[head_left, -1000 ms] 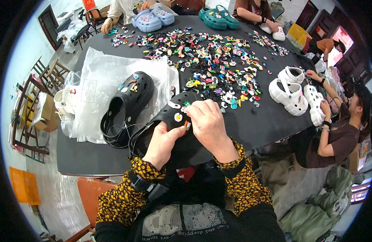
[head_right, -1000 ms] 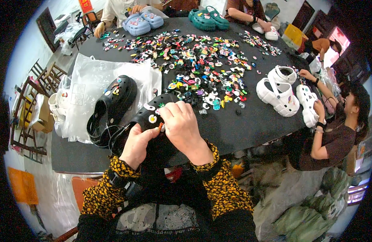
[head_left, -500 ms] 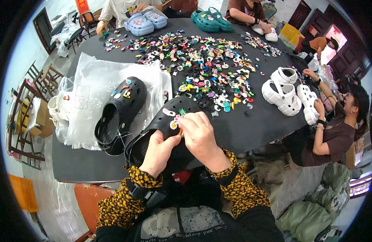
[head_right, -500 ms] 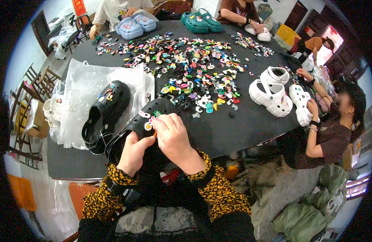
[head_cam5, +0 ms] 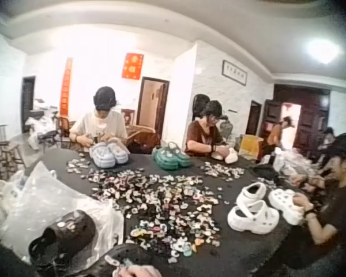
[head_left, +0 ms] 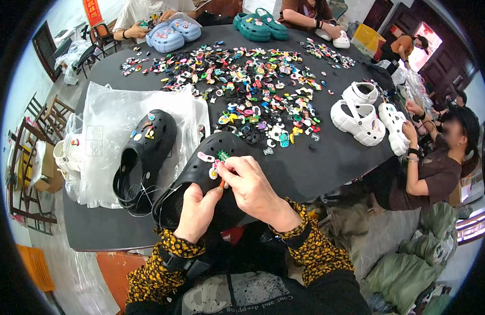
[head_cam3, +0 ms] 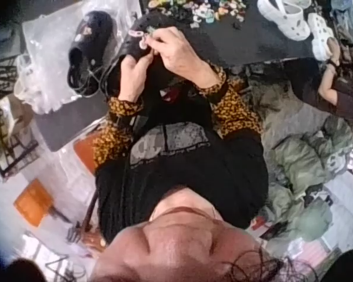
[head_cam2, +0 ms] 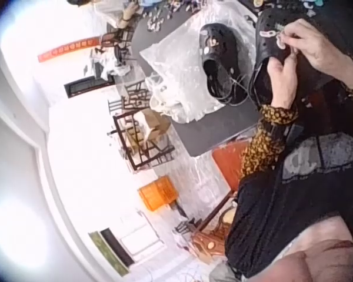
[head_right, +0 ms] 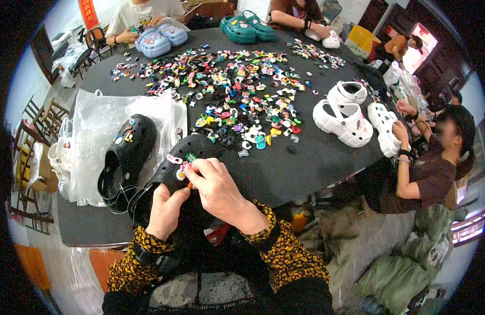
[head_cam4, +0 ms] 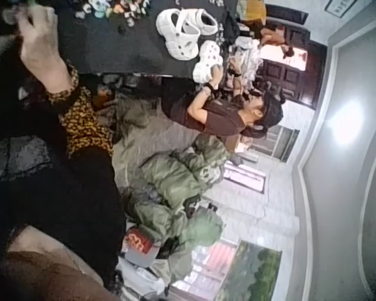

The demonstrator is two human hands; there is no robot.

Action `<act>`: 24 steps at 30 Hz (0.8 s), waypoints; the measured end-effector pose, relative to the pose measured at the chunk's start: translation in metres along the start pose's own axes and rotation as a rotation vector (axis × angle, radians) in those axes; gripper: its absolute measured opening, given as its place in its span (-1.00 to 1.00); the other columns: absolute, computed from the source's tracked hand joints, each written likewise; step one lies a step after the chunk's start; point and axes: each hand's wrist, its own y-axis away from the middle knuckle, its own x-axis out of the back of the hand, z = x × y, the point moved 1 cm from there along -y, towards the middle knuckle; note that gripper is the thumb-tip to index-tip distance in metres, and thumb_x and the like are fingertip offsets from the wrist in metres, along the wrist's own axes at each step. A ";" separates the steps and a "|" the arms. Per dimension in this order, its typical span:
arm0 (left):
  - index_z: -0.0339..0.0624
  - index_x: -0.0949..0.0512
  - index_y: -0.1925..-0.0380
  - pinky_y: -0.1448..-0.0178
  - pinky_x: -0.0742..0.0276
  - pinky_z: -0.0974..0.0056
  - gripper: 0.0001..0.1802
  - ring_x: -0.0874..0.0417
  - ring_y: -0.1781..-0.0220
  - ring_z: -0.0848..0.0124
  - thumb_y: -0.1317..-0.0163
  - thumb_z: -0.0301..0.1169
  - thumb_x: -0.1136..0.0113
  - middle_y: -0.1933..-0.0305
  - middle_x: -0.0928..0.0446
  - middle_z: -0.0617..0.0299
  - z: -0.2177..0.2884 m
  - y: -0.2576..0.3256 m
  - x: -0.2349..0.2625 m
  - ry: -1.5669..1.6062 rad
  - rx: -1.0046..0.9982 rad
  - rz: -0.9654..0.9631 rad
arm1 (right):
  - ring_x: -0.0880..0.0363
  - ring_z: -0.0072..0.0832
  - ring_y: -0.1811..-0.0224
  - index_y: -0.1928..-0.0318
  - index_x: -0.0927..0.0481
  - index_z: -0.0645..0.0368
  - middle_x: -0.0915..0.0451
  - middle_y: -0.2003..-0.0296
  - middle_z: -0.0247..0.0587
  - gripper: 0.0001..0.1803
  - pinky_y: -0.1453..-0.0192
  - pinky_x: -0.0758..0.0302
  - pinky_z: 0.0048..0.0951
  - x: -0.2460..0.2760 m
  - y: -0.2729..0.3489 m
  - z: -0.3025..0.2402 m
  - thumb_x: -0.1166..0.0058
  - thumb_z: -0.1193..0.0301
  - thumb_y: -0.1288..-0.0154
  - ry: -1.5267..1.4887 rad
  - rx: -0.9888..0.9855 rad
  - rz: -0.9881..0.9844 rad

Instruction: Apply decorative charms (Jibbitz) to foam clogs.

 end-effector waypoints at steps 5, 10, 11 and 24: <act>-0.41 -0.50 0.21 0.17 -0.45 0.39 -0.83 -0.50 0.23 0.56 -0.19 -0.57 -0.11 0.25 -0.56 0.27 -0.002 0.002 -0.002 -0.101 -0.054 -0.010 | -0.43 -0.22 0.13 0.12 -0.61 0.29 -0.49 0.21 -0.19 -0.72 0.03 -0.37 -0.28 0.005 0.002 0.009 -0.03 0.60 -0.11 -0.052 0.000 -0.009; -0.42 -0.52 0.27 0.23 -0.44 0.37 -0.86 -0.49 0.30 0.56 -0.18 -0.56 -0.12 0.32 -0.56 0.28 -0.003 0.003 0.004 -0.149 -0.066 -0.014 | -0.44 -0.23 0.15 0.14 -0.62 0.27 -0.49 0.23 -0.21 -0.75 0.05 -0.37 -0.28 0.004 -0.002 0.011 -0.02 0.57 -0.15 -0.031 0.022 -0.043; -0.42 -0.52 0.27 0.23 -0.44 0.37 -0.86 -0.49 0.30 0.56 -0.18 -0.56 -0.12 0.32 -0.56 0.28 -0.003 0.003 0.002 -0.152 -0.063 -0.013 | -0.45 -0.24 0.14 0.11 -0.62 0.26 -0.50 0.22 -0.21 -0.71 0.02 -0.37 -0.29 0.005 0.000 0.015 -0.04 0.61 -0.12 -0.036 0.025 -0.066; -0.42 -0.52 0.17 0.12 -0.48 0.37 -0.80 -0.54 0.22 0.52 -0.20 -0.58 -0.10 0.24 -0.60 0.22 0.004 0.000 0.000 -0.243 -0.164 0.014 | -0.43 -0.29 0.10 0.10 -0.61 0.21 -0.49 0.19 -0.26 -0.71 0.06 -0.34 -0.30 0.000 -0.005 0.012 0.00 0.53 -0.13 0.095 0.032 -0.083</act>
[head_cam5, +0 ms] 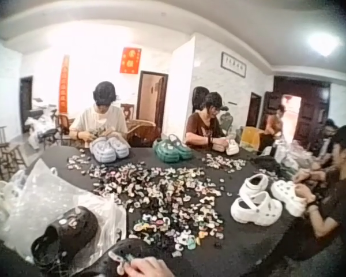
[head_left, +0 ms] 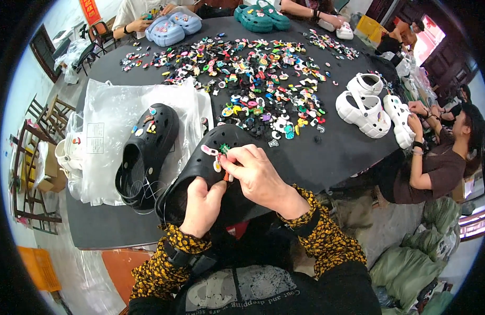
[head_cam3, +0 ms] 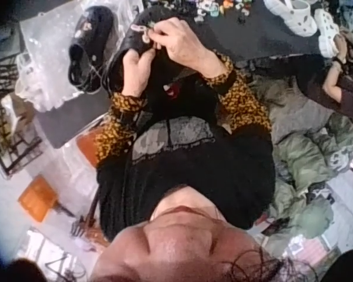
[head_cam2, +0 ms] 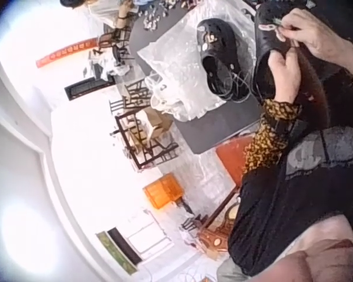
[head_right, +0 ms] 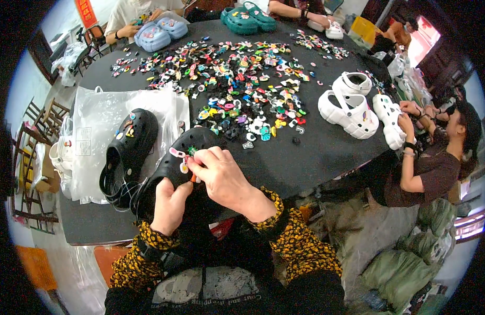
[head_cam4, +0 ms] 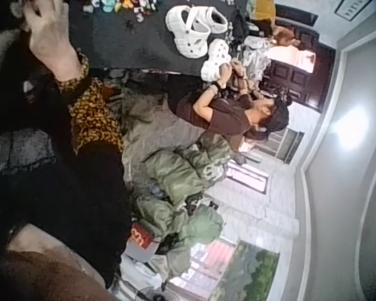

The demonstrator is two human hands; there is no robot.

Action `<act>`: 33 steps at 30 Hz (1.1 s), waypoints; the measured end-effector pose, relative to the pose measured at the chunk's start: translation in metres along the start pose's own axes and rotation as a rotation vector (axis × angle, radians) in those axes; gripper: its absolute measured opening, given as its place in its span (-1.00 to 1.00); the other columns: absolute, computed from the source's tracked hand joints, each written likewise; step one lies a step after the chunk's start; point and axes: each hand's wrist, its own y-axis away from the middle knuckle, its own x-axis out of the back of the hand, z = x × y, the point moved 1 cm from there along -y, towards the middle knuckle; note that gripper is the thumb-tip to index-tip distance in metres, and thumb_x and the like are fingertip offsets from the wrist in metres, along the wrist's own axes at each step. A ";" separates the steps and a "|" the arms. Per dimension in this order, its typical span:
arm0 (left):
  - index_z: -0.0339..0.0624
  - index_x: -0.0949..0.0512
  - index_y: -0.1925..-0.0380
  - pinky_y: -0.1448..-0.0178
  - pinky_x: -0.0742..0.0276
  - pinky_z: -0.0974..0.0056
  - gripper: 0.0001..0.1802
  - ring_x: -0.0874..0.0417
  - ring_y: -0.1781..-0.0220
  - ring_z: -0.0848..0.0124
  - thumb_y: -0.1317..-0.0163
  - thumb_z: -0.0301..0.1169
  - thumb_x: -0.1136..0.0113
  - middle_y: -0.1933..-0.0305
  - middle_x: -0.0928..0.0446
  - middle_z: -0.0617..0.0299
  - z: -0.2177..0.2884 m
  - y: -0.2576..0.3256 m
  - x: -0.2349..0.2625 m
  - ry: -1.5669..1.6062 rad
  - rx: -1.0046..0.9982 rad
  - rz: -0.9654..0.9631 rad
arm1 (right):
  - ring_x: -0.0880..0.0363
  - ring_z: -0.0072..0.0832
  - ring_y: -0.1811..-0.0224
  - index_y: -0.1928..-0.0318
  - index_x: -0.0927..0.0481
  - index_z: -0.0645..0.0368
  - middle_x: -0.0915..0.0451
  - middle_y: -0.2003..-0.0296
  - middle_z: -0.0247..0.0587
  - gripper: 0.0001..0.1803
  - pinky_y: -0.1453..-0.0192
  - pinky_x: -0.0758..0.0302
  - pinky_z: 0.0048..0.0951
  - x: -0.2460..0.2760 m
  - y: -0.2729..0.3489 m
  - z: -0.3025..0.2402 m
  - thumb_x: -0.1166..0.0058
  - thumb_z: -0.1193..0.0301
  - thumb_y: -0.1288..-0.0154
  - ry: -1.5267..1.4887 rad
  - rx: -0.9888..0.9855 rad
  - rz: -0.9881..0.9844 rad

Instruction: Apply decorative charms (Jibbitz) to foam clogs.

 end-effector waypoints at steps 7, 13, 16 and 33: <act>-0.37 -0.51 0.12 0.13 -0.42 0.42 -0.75 -0.48 0.22 0.60 -0.28 -0.42 -0.11 0.20 -0.56 0.31 -0.001 -0.010 0.009 0.306 0.154 -0.007 | -0.46 -0.26 0.07 0.11 -0.63 0.20 -0.53 0.16 -0.23 -0.64 -0.01 -0.36 -0.28 0.002 -0.002 0.007 -0.02 0.67 -0.04 -0.160 -0.030 0.012; -0.35 -0.51 0.10 0.06 -0.42 0.43 -0.75 -0.49 0.16 0.60 -0.30 -0.43 -0.11 0.17 -0.56 0.32 -0.001 -0.011 0.007 0.379 0.191 0.026 | -0.47 -0.25 0.10 0.10 -0.64 0.21 -0.55 0.19 -0.21 -0.67 -0.05 -0.39 -0.28 0.005 -0.005 0.010 -0.06 0.64 -0.07 -0.183 -0.047 0.009; -0.34 -0.50 0.08 0.06 -0.44 0.42 -0.76 -0.51 0.16 0.59 -0.30 -0.45 -0.11 0.15 -0.57 0.32 -0.003 -0.009 0.005 0.430 0.182 0.030 | -0.49 -0.24 0.17 0.17 -0.64 0.22 -0.57 0.26 -0.18 -0.76 0.02 -0.43 -0.28 0.002 -0.007 0.008 -0.13 0.61 -0.09 -0.262 -0.099 0.061; -0.34 -0.48 0.04 0.03 -0.47 0.40 -0.74 -0.53 0.13 0.58 -0.29 -0.49 -0.08 0.12 -0.57 0.28 -0.011 -0.004 0.003 0.362 0.137 -0.017 | -0.51 -0.23 0.27 0.33 -0.62 0.22 -0.59 0.38 -0.19 -0.92 0.14 -0.46 -0.31 -0.005 -0.016 0.002 -0.15 0.60 -0.11 -0.278 -0.230 0.177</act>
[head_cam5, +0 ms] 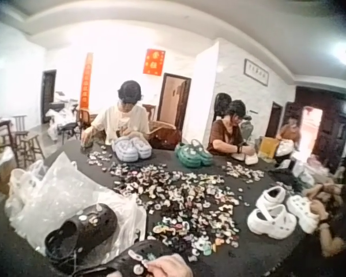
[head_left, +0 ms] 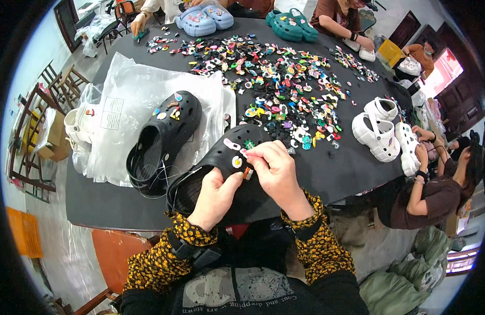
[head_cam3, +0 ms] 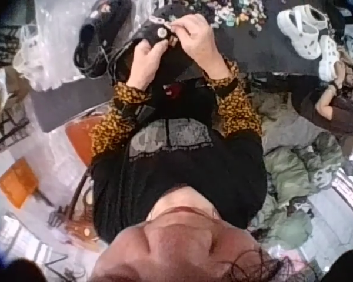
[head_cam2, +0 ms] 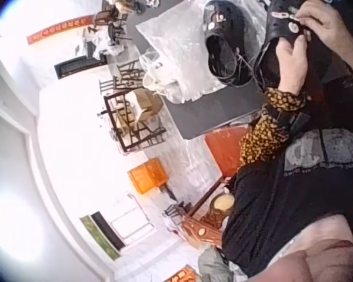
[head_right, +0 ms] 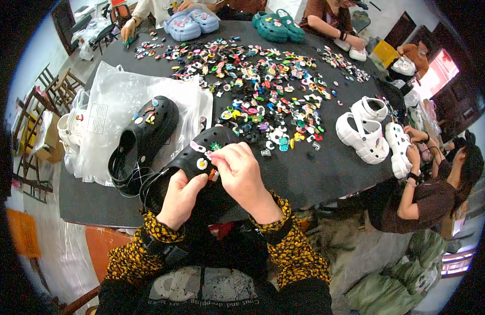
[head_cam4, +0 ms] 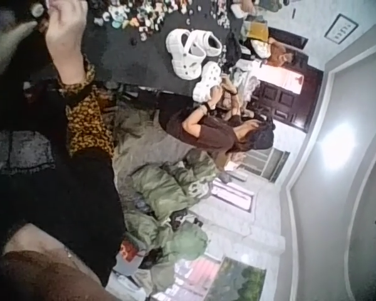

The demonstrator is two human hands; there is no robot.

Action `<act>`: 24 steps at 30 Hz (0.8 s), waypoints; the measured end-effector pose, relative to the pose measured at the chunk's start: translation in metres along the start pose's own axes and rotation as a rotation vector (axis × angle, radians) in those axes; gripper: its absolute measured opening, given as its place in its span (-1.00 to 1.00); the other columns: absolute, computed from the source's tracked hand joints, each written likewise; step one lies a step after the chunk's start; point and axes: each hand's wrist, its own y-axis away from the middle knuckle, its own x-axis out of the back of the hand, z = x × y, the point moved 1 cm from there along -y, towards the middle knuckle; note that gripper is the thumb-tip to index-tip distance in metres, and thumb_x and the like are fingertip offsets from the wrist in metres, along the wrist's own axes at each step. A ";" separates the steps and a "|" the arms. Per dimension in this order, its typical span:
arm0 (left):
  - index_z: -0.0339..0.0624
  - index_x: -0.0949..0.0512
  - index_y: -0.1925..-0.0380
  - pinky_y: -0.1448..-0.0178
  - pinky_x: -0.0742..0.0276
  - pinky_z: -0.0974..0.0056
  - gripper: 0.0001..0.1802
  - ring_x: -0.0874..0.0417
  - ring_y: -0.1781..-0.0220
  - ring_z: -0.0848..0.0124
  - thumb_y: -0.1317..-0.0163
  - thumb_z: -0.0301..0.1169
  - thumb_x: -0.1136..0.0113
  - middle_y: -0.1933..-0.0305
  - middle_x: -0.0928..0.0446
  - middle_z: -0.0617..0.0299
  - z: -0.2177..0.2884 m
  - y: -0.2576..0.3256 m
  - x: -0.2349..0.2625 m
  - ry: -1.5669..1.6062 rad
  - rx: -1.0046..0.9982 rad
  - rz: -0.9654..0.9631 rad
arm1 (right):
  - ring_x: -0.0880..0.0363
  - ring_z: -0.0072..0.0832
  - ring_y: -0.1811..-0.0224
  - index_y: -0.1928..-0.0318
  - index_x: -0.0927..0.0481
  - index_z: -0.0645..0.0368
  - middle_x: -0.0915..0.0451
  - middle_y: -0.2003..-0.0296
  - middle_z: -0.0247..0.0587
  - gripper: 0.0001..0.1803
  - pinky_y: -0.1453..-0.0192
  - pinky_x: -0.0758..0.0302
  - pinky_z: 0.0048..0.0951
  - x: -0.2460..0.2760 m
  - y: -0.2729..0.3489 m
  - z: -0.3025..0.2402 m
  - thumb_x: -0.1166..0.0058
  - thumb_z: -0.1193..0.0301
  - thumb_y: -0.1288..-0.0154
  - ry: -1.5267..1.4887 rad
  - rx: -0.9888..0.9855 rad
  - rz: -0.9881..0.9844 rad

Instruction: Apply decorative charms (Jibbitz) to foam clogs.

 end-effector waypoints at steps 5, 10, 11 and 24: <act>-0.39 -0.51 0.12 0.05 -0.49 0.36 -0.78 -0.55 0.14 0.53 -0.28 -0.48 -0.10 0.18 -0.61 0.21 0.004 0.004 -0.006 -0.150 -0.106 0.012 | -0.49 -0.23 0.25 0.26 -0.58 0.21 -0.55 0.33 -0.22 -0.81 0.13 -0.41 -0.28 -0.002 0.011 -0.009 -0.16 0.61 -0.05 0.253 0.213 0.063; -0.36 -0.51 0.08 -0.07 -0.47 0.31 -0.75 -0.56 0.07 0.47 -0.23 -0.55 -0.09 0.11 -0.60 0.16 0.001 0.009 -0.004 -0.323 -0.110 0.006 | -0.43 -0.25 0.12 0.00 -0.57 0.26 -0.48 0.18 -0.21 -0.55 0.06 -0.34 -0.24 0.007 0.021 -0.020 -0.11 0.61 0.01 0.417 0.215 -0.096; -0.44 -0.51 0.34 0.32 -0.52 0.22 -0.77 -0.66 0.40 0.32 -0.19 -0.42 -0.20 0.47 -0.59 -0.09 -0.016 0.006 -0.003 -0.381 -0.280 0.110 | -0.43 -0.25 0.12 0.00 -0.57 0.26 -0.48 0.18 -0.21 -0.55 0.06 -0.34 -0.24 0.009 0.020 -0.024 -0.11 0.61 0.01 0.414 0.229 -0.102; -0.43 -0.58 0.23 0.22 -0.55 0.13 -0.79 -0.67 0.29 -0.05 -0.10 -0.61 -0.19 0.34 -0.60 -0.18 -0.018 0.029 -0.017 -0.729 -0.388 0.007 | -0.43 -0.21 0.04 0.00 -0.53 0.42 -0.48 0.09 -0.11 -0.55 -0.01 -0.35 -0.24 0.033 0.032 -0.031 -0.05 0.59 0.01 0.458 0.270 -0.418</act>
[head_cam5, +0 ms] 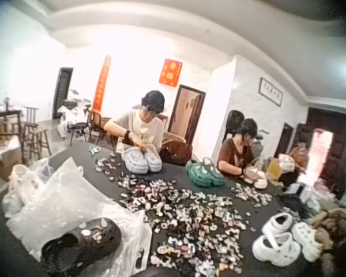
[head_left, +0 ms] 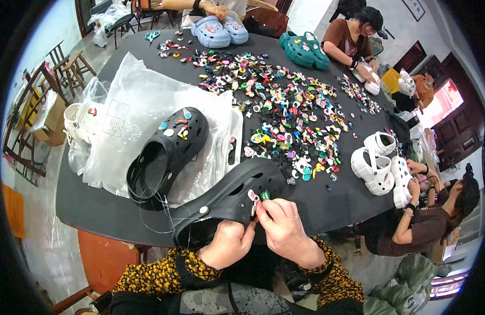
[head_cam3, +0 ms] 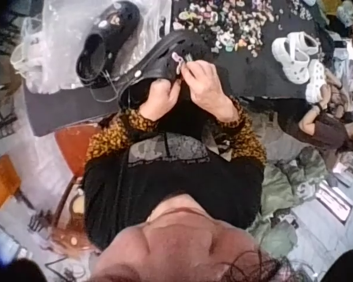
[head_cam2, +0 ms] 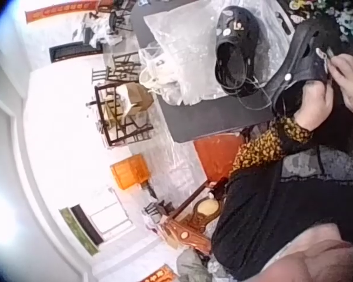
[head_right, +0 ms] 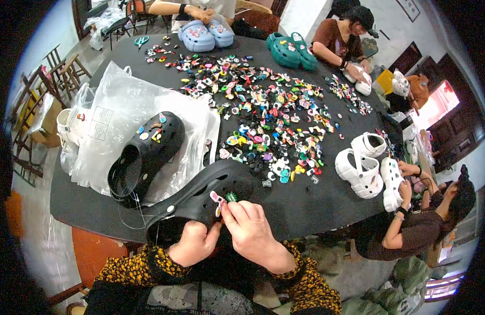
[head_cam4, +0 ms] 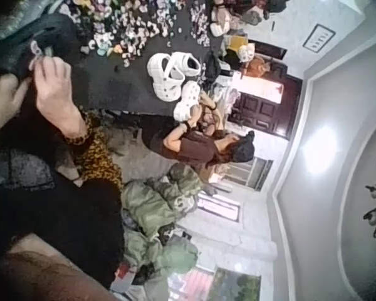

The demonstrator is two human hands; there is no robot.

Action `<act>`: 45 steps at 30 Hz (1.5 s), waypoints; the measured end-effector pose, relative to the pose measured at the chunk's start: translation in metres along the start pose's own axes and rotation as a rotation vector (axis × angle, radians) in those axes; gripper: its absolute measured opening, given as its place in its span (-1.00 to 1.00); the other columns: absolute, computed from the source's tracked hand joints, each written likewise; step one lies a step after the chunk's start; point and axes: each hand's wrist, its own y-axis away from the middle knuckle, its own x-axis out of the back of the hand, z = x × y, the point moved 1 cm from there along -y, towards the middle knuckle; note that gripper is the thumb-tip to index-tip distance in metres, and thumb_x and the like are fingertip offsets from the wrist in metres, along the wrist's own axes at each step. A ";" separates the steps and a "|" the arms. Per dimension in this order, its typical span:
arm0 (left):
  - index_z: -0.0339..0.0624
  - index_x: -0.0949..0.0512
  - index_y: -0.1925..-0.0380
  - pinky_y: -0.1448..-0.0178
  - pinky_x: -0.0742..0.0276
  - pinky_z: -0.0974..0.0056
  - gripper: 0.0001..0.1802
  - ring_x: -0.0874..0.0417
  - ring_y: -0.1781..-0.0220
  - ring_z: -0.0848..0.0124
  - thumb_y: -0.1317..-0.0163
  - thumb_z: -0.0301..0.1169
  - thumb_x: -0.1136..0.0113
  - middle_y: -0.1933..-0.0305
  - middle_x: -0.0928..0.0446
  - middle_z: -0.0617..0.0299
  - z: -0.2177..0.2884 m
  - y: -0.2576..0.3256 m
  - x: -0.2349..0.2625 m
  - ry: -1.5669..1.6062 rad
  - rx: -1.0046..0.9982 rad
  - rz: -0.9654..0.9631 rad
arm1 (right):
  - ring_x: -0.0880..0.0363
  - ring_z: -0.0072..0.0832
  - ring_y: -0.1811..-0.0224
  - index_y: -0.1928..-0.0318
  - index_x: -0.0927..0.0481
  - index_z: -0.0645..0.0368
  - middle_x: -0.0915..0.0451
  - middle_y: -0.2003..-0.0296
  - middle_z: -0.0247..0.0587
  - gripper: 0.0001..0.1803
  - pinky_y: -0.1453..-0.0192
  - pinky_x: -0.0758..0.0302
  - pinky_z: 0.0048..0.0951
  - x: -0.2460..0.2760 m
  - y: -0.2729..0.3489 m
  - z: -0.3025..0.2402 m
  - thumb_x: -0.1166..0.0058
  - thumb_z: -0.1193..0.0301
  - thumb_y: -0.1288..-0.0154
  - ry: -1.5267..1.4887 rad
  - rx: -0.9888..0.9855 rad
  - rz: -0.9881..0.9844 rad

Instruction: Apply decorative charms (Jibbitz) to foam clogs.

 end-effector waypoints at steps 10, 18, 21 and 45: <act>-0.50 -0.46 0.01 0.10 -0.51 0.04 -0.59 -0.60 0.20 -0.14 -0.07 -0.64 -0.13 0.23 -0.55 -0.25 0.001 -0.010 0.002 -0.015 -0.167 0.012 | -0.40 -0.26 0.10 0.11 -0.52 0.46 -0.45 0.18 -0.11 -0.59 0.03 -0.35 -0.32 0.005 -0.016 0.009 0.00 0.47 0.00 0.125 0.143 -0.160; -0.53 -0.40 -0.04 0.23 -0.52 0.01 -0.53 -0.61 0.35 -0.14 -0.07 -0.63 -0.13 0.34 -0.56 -0.28 0.002 -0.008 -0.001 -0.036 -0.171 -0.012 | -0.38 -0.28 0.12 0.13 -0.53 0.45 -0.44 0.22 -0.11 -0.60 0.05 -0.36 -0.35 0.005 -0.014 0.008 0.03 0.43 -0.04 0.179 0.163 -0.153; -0.50 -0.51 0.13 0.32 -0.52 0.03 -0.68 -0.62 0.42 -0.11 -0.08 -0.61 -0.15 0.44 -0.55 -0.24 0.006 -0.012 -0.001 0.010 -0.294 0.149 | -0.40 -0.26 0.10 0.10 -0.52 0.45 -0.44 0.20 -0.10 -0.60 0.04 -0.37 -0.33 0.004 -0.010 0.006 0.01 0.44 -0.04 0.108 0.104 -0.103; -0.38 -0.51 0.11 0.03 -0.52 0.30 -0.72 -0.61 0.11 0.44 -0.20 -0.47 -0.14 0.17 -0.64 0.06 -0.004 -0.026 0.015 0.465 0.227 0.022 | -0.53 -0.29 0.29 0.20 -0.61 0.20 -0.59 0.35 -0.22 -0.79 0.15 -0.42 -0.34 -0.018 -0.030 0.009 -0.19 0.60 -0.10 -0.344 -0.234 0.369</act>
